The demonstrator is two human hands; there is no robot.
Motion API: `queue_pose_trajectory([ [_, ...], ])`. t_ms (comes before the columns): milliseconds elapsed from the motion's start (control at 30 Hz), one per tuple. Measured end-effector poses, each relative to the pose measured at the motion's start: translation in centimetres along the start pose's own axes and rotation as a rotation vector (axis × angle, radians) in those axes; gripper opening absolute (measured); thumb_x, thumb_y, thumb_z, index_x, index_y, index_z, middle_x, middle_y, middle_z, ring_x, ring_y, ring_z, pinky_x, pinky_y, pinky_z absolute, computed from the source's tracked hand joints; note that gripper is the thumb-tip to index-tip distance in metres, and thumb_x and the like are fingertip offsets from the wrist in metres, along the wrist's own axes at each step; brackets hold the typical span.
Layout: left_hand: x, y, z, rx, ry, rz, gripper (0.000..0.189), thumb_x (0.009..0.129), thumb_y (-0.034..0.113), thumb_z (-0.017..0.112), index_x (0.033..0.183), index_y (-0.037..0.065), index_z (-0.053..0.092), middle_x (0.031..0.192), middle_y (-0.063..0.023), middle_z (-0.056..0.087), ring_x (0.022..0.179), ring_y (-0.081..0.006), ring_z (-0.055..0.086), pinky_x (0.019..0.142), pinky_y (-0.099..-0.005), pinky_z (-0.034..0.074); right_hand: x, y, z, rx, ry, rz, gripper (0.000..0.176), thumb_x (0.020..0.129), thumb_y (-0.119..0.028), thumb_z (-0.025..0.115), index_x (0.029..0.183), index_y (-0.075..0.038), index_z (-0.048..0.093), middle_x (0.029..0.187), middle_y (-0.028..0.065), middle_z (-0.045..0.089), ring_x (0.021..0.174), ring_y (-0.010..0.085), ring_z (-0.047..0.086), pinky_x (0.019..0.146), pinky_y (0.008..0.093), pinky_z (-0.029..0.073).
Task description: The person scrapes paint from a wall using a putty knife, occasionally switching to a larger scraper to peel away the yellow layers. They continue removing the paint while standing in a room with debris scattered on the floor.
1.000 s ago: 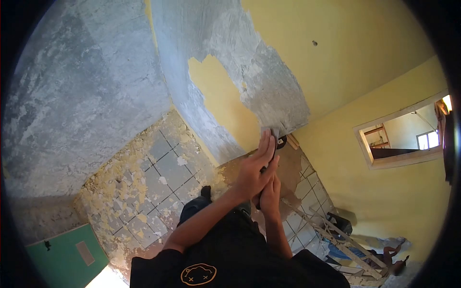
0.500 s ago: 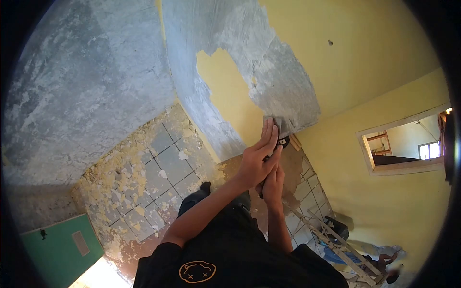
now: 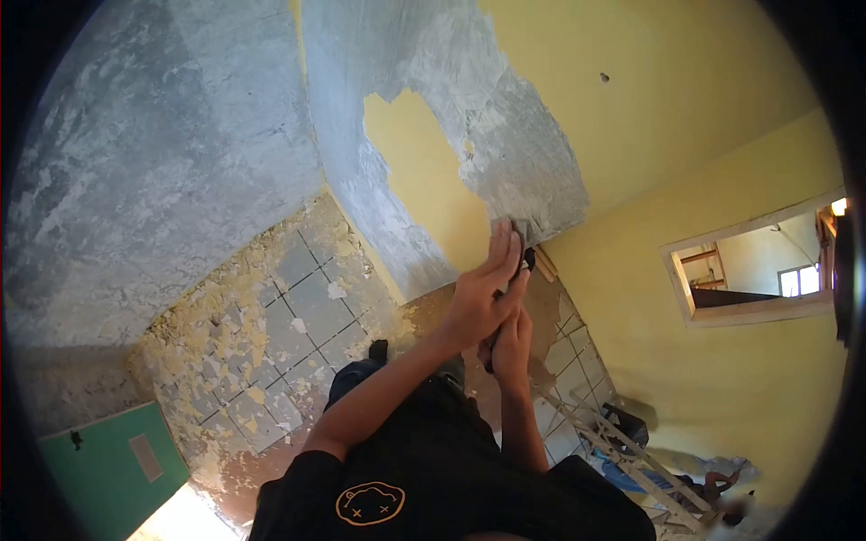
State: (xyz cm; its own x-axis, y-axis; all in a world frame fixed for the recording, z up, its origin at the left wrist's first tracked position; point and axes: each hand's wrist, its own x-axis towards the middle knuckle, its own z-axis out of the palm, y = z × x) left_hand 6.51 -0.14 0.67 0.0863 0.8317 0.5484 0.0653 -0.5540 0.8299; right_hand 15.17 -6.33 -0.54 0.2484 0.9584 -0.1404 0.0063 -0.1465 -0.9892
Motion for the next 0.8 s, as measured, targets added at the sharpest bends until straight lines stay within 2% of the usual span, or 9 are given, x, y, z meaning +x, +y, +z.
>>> queue_pose_trajectory([
  [67, 1.3, -0.6, -0.7, -0.023, 0.046, -0.129, 0.048, 0.089, 0.009, 0.061, 0.133, -0.004, 0.047, 0.145, -0.0258, 0.035, 0.135, -0.0332, 0.037, 0.105, -0.0361, 0.038, 1.5, -0.9, 1.0, 0.017, -0.042, 0.043, 0.035, 0.105, -0.028, 0.034, 0.112, 0.000, 0.053, 0.065, -0.0016, 0.052, 0.043, 0.0050, 0.043, 0.038, 0.0224, 0.033],
  [133, 1.3, -0.4, -1.5, -0.078, 0.036, -0.145, 0.049, 0.089, 0.009, 0.061, 0.133, -0.005, 0.047, 0.144, -0.0255, 0.038, 0.134, -0.0321, 0.039, 0.104, -0.0342, 0.038, 2.0, -1.5, 2.6, -0.014, -0.074, -0.055, 0.041, 0.105, -0.037, 0.030, 0.092, -0.004, 0.050, 0.051, -0.0011, 0.044, 0.033, 0.0063, 0.038, 0.031, 0.0223, 0.029],
  [167, 1.4, -0.4, -2.0, -0.130, 0.026, -0.145, 0.049, 0.089, 0.010, 0.061, 0.133, -0.006, 0.047, 0.143, -0.0252, 0.040, 0.133, -0.0311, 0.040, 0.103, -0.0323, 0.039, 1.1, -1.4, 2.5, -0.034, -0.051, -0.055, 0.041, 0.105, -0.037, 0.030, 0.091, -0.004, 0.050, 0.051, -0.0016, 0.042, 0.034, 0.0060, 0.037, 0.030, 0.0225, 0.029],
  [300, 0.9, 0.3, -0.6, 0.013, 0.023, 0.078, 0.049, 0.089, 0.008, 0.061, 0.133, -0.007, 0.046, 0.143, -0.0272, 0.038, 0.132, -0.0306, 0.042, 0.102, -0.0314, 0.039, 0.2, -0.2, 0.3, 0.062, 0.000, -0.042, 0.036, 0.104, -0.029, 0.035, 0.113, 0.001, 0.053, 0.069, -0.0007, 0.054, 0.048, 0.0052, 0.046, 0.042, 0.0224, 0.037],
  [367, 1.9, -0.8, -1.1, -0.024, 0.049, 0.000, 0.049, 0.089, 0.008, 0.060, 0.134, -0.006, 0.045, 0.144, -0.0266, 0.037, 0.133, -0.0309, 0.040, 0.104, -0.0322, 0.038, 1.5, -0.9, 0.6, -0.021, -0.066, 0.018, 0.038, 0.104, -0.030, 0.035, 0.115, 0.002, 0.052, 0.077, 0.0004, 0.058, 0.059, 0.0056, 0.052, 0.050, 0.0217, 0.042],
  [500, 1.4, 0.2, -2.0, -0.148, 0.008, -0.172, 0.050, 0.090, 0.009, 0.060, 0.136, -0.005, 0.045, 0.145, -0.0258, 0.036, 0.136, -0.0324, 0.036, 0.106, -0.0338, 0.035, 0.9, -2.3, 1.3, -0.092, -0.132, 0.046, 0.040, 0.104, -0.032, 0.035, 0.114, 0.003, 0.052, 0.079, 0.0008, 0.058, 0.060, 0.0057, 0.053, 0.050, 0.0216, 0.042],
  [600, 0.5, 0.3, -0.6, 0.029, 0.013, 0.038, 0.050, 0.089, 0.009, 0.060, 0.135, -0.005, 0.045, 0.144, -0.0262, 0.038, 0.133, -0.0329, 0.039, 0.103, -0.0336, 0.039, 0.1, -1.2, 0.3, -0.071, -0.005, -0.034, 0.040, 0.104, -0.032, 0.034, 0.112, 0.002, 0.053, 0.070, 0.0001, 0.054, 0.049, 0.0058, 0.048, 0.042, 0.0227, 0.037],
  [667, 0.9, -0.3, -0.4, 0.038, 0.031, 0.042, 0.051, 0.089, 0.010, 0.061, 0.136, -0.005, 0.044, 0.144, -0.0259, 0.038, 0.133, -0.0331, 0.039, 0.102, -0.0338, 0.039, 0.5, -1.7, 0.0, -0.003, -0.039, 0.095, 0.038, 0.104, -0.031, 0.034, 0.110, 0.002, 0.053, 0.066, -0.0002, 0.052, 0.044, 0.0056, 0.044, 0.037, 0.0232, 0.033],
  [800, 0.4, -0.4, -0.5, -0.061, 0.050, -0.044, 0.052, 0.089, 0.010, 0.061, 0.135, -0.006, 0.045, 0.145, -0.0265, 0.036, 0.133, -0.0334, 0.039, 0.102, -0.0334, 0.039, 0.5, -1.1, 0.0, -0.057, -0.096, 0.026, 0.037, 0.105, -0.030, 0.033, 0.110, 0.001, 0.053, 0.066, -0.0004, 0.052, 0.044, 0.0053, 0.044, 0.038, 0.0227, 0.034],
])
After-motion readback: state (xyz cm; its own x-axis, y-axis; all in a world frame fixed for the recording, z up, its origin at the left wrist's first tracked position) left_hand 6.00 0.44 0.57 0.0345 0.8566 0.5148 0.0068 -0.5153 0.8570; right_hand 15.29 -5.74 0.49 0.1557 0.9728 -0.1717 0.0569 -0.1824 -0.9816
